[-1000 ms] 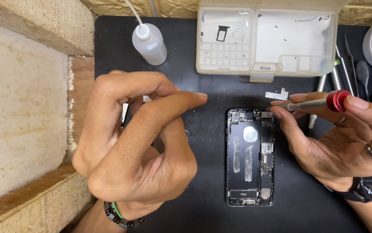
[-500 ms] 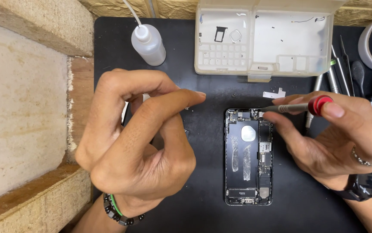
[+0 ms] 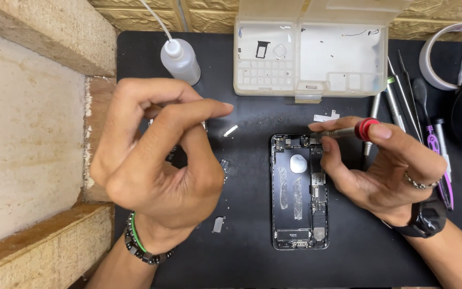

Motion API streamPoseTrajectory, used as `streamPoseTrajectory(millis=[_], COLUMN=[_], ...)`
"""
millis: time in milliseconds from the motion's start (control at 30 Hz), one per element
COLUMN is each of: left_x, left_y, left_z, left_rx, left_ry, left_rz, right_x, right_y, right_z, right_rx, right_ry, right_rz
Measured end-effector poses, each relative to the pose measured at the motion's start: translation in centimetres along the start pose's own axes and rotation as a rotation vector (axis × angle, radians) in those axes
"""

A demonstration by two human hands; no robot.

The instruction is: Reinstalling tiny screws into a mobile phone chassis using a precision screwdriver during a repair process.

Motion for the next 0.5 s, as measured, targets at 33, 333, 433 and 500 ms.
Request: streamPoseTrajectory(millis=[33,333,433,500], left_x=[-0.1,-0.3,-0.3,-0.2], left_y=[0.1,0.6,0.9,1.0], left_z=[0.0,0.1,0.1,0.0], left_rx=[-0.001,0.040,0.053,0.049], left_ry=[-0.006,-0.077,-0.085,-0.096], left_rz=[0.004,-0.071,-0.098,-0.106], right_x=[0.2,0.5,0.1,0.6], right_y=[0.4,-0.4,-1.2,-1.2], right_z=[0.4,-0.2,-0.7,-1.3], right_rx=[-0.067,-0.015,-0.074,-0.046], right_ry=[-0.003,0.066,0.044,0.016], right_rz=[-0.025,0.149,0.104,0.134])
Point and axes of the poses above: each hand's wrist, its own z-axis towards the middle knuckle, its own x-axis out of the palm, y = z × x, the point moved 4 cm from there along z, towards the middle knuckle, and after that the axes turned 10 degrees about y, right-handed, at the moved point
